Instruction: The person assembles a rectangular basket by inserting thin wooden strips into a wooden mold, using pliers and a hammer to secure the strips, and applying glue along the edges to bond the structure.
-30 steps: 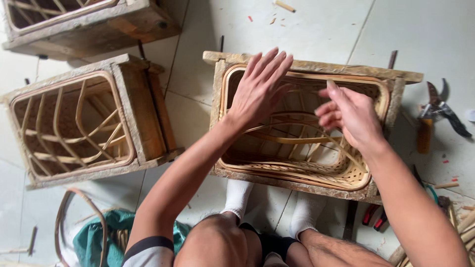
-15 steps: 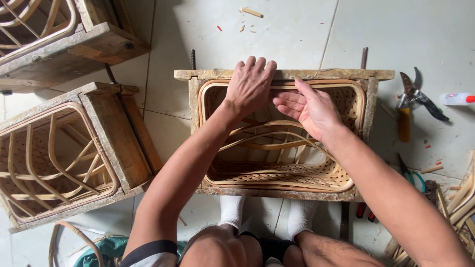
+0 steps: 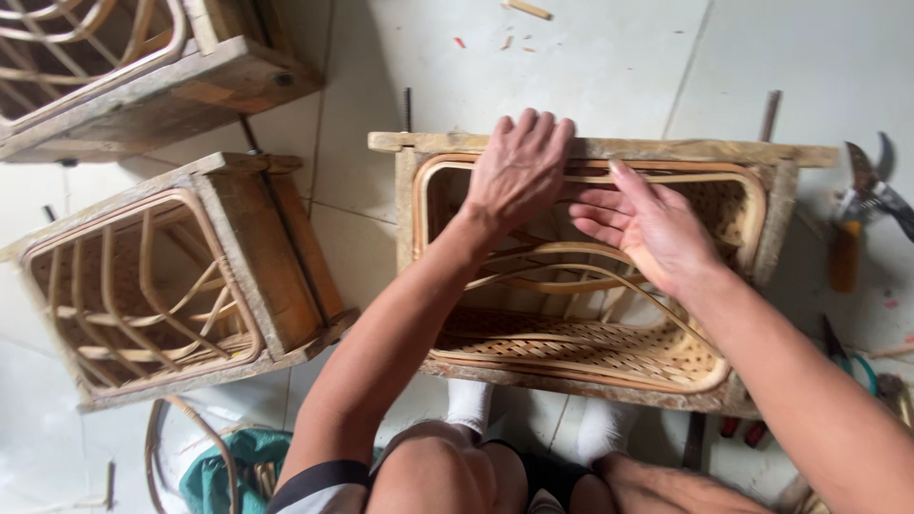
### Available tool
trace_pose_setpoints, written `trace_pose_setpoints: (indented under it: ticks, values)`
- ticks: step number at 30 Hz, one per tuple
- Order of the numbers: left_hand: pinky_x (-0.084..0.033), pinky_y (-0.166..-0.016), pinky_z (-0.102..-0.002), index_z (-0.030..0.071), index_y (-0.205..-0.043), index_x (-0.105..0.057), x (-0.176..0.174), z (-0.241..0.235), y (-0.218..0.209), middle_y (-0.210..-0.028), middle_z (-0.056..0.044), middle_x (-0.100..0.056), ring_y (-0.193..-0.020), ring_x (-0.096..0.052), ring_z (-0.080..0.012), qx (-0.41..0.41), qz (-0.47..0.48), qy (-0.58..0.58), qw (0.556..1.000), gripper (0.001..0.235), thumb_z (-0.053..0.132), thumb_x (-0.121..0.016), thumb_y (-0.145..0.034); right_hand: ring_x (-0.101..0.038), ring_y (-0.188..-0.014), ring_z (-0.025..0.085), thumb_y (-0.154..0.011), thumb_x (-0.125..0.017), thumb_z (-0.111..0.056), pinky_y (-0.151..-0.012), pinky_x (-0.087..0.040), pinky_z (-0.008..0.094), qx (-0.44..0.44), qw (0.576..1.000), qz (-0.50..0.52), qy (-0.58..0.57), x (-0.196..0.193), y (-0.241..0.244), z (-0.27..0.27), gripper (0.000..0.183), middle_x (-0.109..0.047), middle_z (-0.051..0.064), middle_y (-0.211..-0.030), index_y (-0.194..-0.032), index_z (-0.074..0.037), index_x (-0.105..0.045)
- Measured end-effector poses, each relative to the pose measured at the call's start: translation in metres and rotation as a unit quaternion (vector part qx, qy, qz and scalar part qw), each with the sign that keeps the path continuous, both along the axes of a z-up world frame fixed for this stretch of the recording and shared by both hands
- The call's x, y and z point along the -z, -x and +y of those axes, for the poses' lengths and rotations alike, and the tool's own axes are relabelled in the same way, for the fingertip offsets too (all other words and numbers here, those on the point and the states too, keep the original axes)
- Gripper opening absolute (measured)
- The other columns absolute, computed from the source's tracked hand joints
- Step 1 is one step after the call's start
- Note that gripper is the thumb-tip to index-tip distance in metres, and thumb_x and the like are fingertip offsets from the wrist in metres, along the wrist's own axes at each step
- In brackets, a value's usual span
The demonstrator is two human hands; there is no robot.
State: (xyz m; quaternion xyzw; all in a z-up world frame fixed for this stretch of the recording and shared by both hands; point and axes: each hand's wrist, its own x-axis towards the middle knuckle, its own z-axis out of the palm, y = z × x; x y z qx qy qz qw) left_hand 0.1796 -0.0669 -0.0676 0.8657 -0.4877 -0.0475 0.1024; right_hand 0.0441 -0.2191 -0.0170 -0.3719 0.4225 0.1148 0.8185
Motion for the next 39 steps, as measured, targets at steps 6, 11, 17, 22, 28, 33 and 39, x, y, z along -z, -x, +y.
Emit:
trace_pose_setpoints:
  ticks: [6,11,17,22,28,33,39]
  values:
    - [-0.043,-0.105,-0.049,0.005,-0.131,-0.054,-0.045,0.014,0.003,-0.125,-0.017,-0.063,-0.117,-0.055,-0.0284,-0.027,-0.075,0.125,0.989,0.054,0.021,-0.067,-0.082,-0.070,-0.110,0.028,-0.102,-0.059,-0.029,-0.095,-0.060,0.045,0.006,1.000,-0.020,0.011,-0.005,-0.013,0.005,0.032,-0.069,0.017,-0.120,-0.124,-0.005,-0.059]
    - [-0.058,-0.101,-0.038,0.003,-0.141,-0.049,-0.079,0.064,0.061,-0.125,-0.016,-0.069,-0.114,-0.070,-0.0245,-0.347,0.491,0.386,0.699,0.048,0.018,-0.066,-0.099,-0.071,-0.109,0.034,-0.105,-0.058,-0.030,-0.097,-0.060,0.047,0.006,1.000,-0.023,0.007,0.007,0.001,-0.004,0.033,-0.069,0.025,-0.118,-0.117,0.000,-0.059]
    - [-0.062,-0.091,-0.040,0.002,-0.103,-0.049,-0.029,0.040,0.036,-0.103,-0.014,-0.066,-0.095,-0.071,-0.0260,-0.485,0.672,0.487,0.275,0.030,0.014,-0.075,-0.096,-0.071,-0.109,0.036,-0.104,-0.059,-0.030,-0.098,-0.059,0.047,0.005,1.000,-0.029,-0.003,0.006,-0.002,-0.002,0.030,-0.071,0.025,-0.117,-0.115,-0.003,-0.058]
    - [-0.064,-0.084,-0.042,0.001,-0.093,-0.057,-0.016,0.033,0.042,-0.092,-0.014,-0.069,-0.085,-0.073,-0.0234,-0.495,0.648,0.507,0.279,0.020,0.009,-0.075,-0.091,-0.072,-0.110,0.034,-0.104,-0.059,-0.031,-0.099,-0.059,0.045,-0.010,0.999,-0.035,-0.001,0.005,0.002,-0.005,0.032,-0.071,0.025,-0.117,-0.116,-0.002,-0.060]
    - [-0.067,-0.082,-0.043,0.001,-0.086,-0.060,-0.017,0.032,0.036,-0.089,-0.013,-0.070,-0.081,-0.073,-0.0232,-0.501,0.641,0.513,0.274,0.016,0.006,-0.074,-0.090,-0.071,-0.110,0.033,-0.104,-0.057,-0.030,-0.099,-0.059,0.046,-0.025,0.999,-0.038,0.002,0.004,0.001,-0.006,0.030,-0.070,0.024,-0.117,-0.117,-0.004,-0.062]
    - [-0.065,-0.077,-0.039,-0.001,-0.092,-0.065,-0.012,0.037,0.035,-0.086,-0.008,-0.067,-0.076,-0.070,-0.0203,-0.507,0.654,0.487,0.280,0.019,0.015,-0.076,-0.094,-0.071,-0.112,0.034,-0.104,-0.057,-0.029,-0.100,-0.059,0.047,-0.027,0.999,-0.038,0.010,0.002,0.001,-0.008,0.027,-0.070,0.025,-0.118,-0.114,-0.005,-0.061]
    - [-0.067,-0.077,-0.039,-0.001,-0.093,-0.066,-0.014,0.035,0.028,-0.088,-0.009,-0.069,-0.073,-0.070,-0.0188,-0.526,0.652,0.461,0.293,0.022,0.016,-0.078,-0.090,-0.070,-0.114,0.033,-0.105,-0.056,-0.031,-0.102,-0.057,0.045,-0.034,0.998,-0.051,0.003,0.001,0.002,-0.007,0.027,-0.070,0.024,-0.121,-0.114,-0.005,-0.059]
